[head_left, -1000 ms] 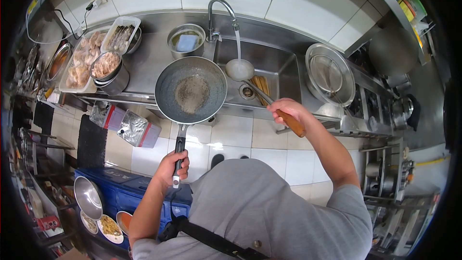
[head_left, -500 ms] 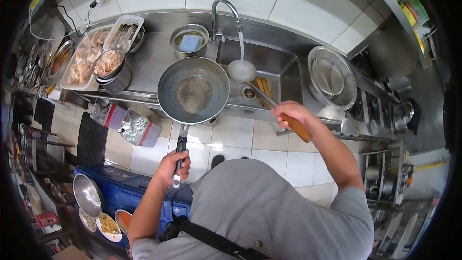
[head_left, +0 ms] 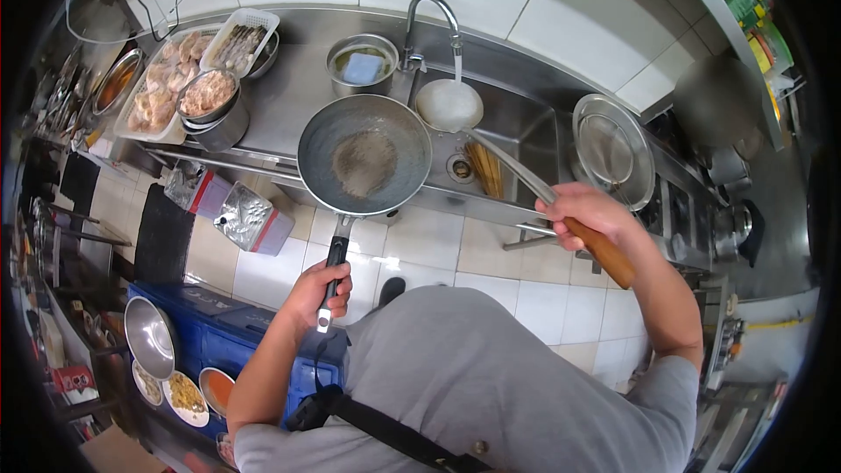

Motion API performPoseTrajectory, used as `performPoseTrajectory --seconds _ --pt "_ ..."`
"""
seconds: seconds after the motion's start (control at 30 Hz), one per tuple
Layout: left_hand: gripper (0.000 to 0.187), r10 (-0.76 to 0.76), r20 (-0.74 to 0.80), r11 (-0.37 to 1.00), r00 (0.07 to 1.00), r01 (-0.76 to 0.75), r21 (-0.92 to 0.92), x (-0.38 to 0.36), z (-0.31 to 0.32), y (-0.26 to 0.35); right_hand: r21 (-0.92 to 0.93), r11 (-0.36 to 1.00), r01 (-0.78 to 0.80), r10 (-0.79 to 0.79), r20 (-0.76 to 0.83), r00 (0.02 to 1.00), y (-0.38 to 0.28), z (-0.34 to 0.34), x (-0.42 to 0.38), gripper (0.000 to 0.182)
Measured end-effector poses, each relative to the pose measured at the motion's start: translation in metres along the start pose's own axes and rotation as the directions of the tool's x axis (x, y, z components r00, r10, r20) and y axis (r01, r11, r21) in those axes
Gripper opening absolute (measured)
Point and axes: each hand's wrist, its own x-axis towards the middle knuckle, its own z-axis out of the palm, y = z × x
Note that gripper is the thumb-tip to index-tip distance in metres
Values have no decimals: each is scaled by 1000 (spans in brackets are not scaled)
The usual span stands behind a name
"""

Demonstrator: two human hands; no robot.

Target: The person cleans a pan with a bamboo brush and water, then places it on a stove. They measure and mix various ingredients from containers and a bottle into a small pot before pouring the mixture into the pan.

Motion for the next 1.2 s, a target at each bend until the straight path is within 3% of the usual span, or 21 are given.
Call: performPoseTrajectory --seconds 0.27,0.47,0.73,0.8,0.87,0.9,0.93,1.0,1.07,1.13,1.2 --pt "15 -8 21 1000 1000 8 -16 2 -4 -2 -35 998 50 -49 17 999 21 17 10 13" --pt "15 -5 10 1000 1000 5 -23 1 -1 -2 -202 967 152 -144 55 988 46 32 26 22" --pt "16 1 22 999 1000 0 -38 3 -2 -5 -411 886 217 -250 -27 968 86 55 46 13" --pt "17 -9 25 1000 1000 10 -27 2 -1 -4 -495 824 277 -329 -18 944 109 53 58 17" --pt "18 -2 27 1000 1000 3 -31 2 0 -5 -717 558 418 -613 -17 790 128 54 70 25" --pt "18 -2 30 999 1000 3 -32 2 0 -5 -710 618 337 -538 -70 840 127 59 66 33" --pt "18 15 20 999 1000 -14 -37 2 -1 -6 -711 608 353 -546 -52 836 129 60 68 33" --pt "20 8 23 1000 1000 -8 0 4 -2 -8 -836 510 205 -560 -142 816 139 57 79 27" --pt "23 0 48 1000 999 0 -4 5 -4 -7 -862 439 253 -643 -105 759 152 42 92 30" --pt "23 8 23 1000 1000 -8 21 3 -3 -6 -897 433 87 -628 -231 743 153 33 98 31" --pt "21 14 27 1000 1000 -14 15 2 -3 -6 -894 432 120 -643 -212 736 157 18 99 31"
